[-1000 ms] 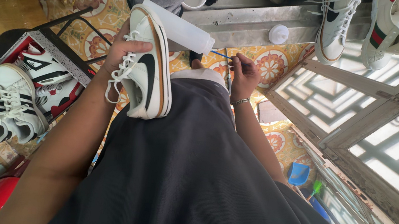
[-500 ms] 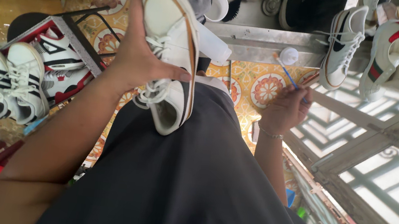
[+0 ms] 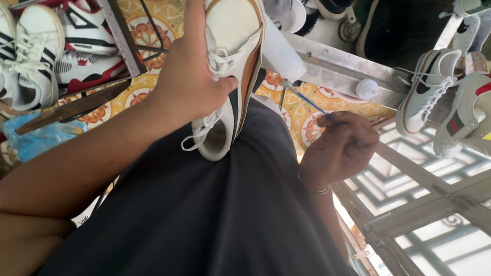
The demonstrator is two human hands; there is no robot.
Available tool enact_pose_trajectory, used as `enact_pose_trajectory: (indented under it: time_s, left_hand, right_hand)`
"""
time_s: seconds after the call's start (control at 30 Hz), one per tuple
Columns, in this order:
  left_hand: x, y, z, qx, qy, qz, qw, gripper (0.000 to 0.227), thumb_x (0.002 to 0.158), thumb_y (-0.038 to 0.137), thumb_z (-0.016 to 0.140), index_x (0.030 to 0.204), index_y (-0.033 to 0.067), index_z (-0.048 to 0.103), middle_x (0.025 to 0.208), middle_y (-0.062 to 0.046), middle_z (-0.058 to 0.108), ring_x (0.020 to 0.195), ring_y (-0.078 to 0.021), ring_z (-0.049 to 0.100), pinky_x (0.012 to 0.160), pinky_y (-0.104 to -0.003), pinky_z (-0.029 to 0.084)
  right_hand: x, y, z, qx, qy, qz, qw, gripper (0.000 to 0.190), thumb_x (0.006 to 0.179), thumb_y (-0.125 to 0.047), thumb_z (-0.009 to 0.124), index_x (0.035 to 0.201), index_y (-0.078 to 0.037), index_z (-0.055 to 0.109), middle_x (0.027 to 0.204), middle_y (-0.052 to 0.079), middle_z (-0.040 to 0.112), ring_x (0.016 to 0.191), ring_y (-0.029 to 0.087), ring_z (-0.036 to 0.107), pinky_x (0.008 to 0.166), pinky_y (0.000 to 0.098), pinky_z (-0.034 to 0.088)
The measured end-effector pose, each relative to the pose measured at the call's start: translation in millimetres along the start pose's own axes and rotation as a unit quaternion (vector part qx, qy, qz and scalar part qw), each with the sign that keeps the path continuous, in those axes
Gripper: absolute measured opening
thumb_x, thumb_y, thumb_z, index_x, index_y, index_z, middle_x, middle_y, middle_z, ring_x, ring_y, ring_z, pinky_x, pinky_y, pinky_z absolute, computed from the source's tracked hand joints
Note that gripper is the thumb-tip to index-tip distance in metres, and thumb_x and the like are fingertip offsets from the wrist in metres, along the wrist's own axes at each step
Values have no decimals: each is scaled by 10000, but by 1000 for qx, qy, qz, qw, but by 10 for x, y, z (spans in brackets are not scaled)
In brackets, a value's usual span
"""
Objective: The person holds a white sneaker with a black swoosh and uses a small blue brush to scrub the side panels and sole edges. They repeatedly dip the brush into a white plastic bottle to apply a cleaning solution while working on the shoe.
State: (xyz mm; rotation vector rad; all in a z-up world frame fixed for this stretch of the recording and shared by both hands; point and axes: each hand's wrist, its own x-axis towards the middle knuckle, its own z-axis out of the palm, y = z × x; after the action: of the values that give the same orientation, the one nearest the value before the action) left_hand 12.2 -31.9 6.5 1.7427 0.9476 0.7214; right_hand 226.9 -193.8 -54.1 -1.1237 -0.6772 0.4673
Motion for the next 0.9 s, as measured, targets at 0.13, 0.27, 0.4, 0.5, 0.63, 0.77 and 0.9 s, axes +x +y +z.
enact_pose_trajectory:
  time_s: [0.13, 0.27, 0.4, 0.5, 0.63, 0.77, 0.9]
  left_hand:
    - [-97, 17, -34, 47, 42, 41, 997, 1101, 818, -140, 702, 1583, 117, -48, 1542, -348, 406, 1342, -476, 564, 1110, -437, 527]
    - [-212, -91, -57, 49, 40, -37, 997, 1069, 896, -110, 709, 1606, 105, -61, 1535, -304, 499, 1340, -448, 617, 1129, -431, 561]
    - [-298, -146, -80, 56, 50, -22, 997, 1071, 887, -117, 698, 1599, 103, -71, 1537, -316, 474, 1333, -452, 619, 1117, -432, 564]
    - [-336, -173, -105, 47, 50, -11, 998, 1068, 912, -115, 705, 1603, 113, -76, 1535, -310, 482, 1351, -441, 617, 1142, -430, 561]
    - [-366, -194, -136, 28, 44, -28, 998, 1073, 916, -106, 720, 1602, 100, -80, 1513, -308, 512, 1348, -429, 627, 1139, -420, 562]
    - [-339, -169, -155, -2, 36, -44, 998, 1080, 912, -97, 737, 1605, 87, -71, 1472, -279, 575, 1347, -397, 654, 1137, -402, 565]
    - [-287, -56, -166, 8, 46, 20, 999, 1091, 823, -133, 725, 1564, 86, -46, 1428, -318, 542, 1291, -443, 624, 1036, -415, 538]
  right_hand:
    - [-133, -105, 168, -107, -119, -40, 986, 147, 1103, 60, 494, 1190, -58, 480, 1116, 212, 648, 864, 238, 693, 732, 340, 625]
    - [-141, -121, 318, -139, -191, -70, 969, 149, 1059, 93, 519, 1138, -30, 489, 1077, 227, 658, 865, 276, 718, 716, 331, 623]
    - [-111, -188, 427, -210, -255, -108, 938, 174, 1035, 145, 534, 1083, -21, 508, 1048, 210, 687, 878, 287, 752, 735, 317, 627]
    - [-117, -272, 467, -286, -313, -147, 894, 213, 990, 154, 628, 1077, -6, 517, 1035, 195, 706, 911, 280, 763, 779, 330, 634]
    - [-124, -371, 482, -278, -358, -159, 877, 221, 953, 164, 628, 1053, -18, 551, 993, 187, 706, 899, 270, 762, 757, 330, 630]
    - [-67, -463, 483, -275, -340, -125, 891, 208, 968, 149, 641, 1059, -17, 555, 970, 169, 701, 851, 246, 763, 734, 309, 626]
    - [38, -406, 566, -299, -293, -95, 903, 189, 1033, 154, 604, 1089, -20, 556, 980, 141, 708, 844, 220, 769, 699, 277, 624]
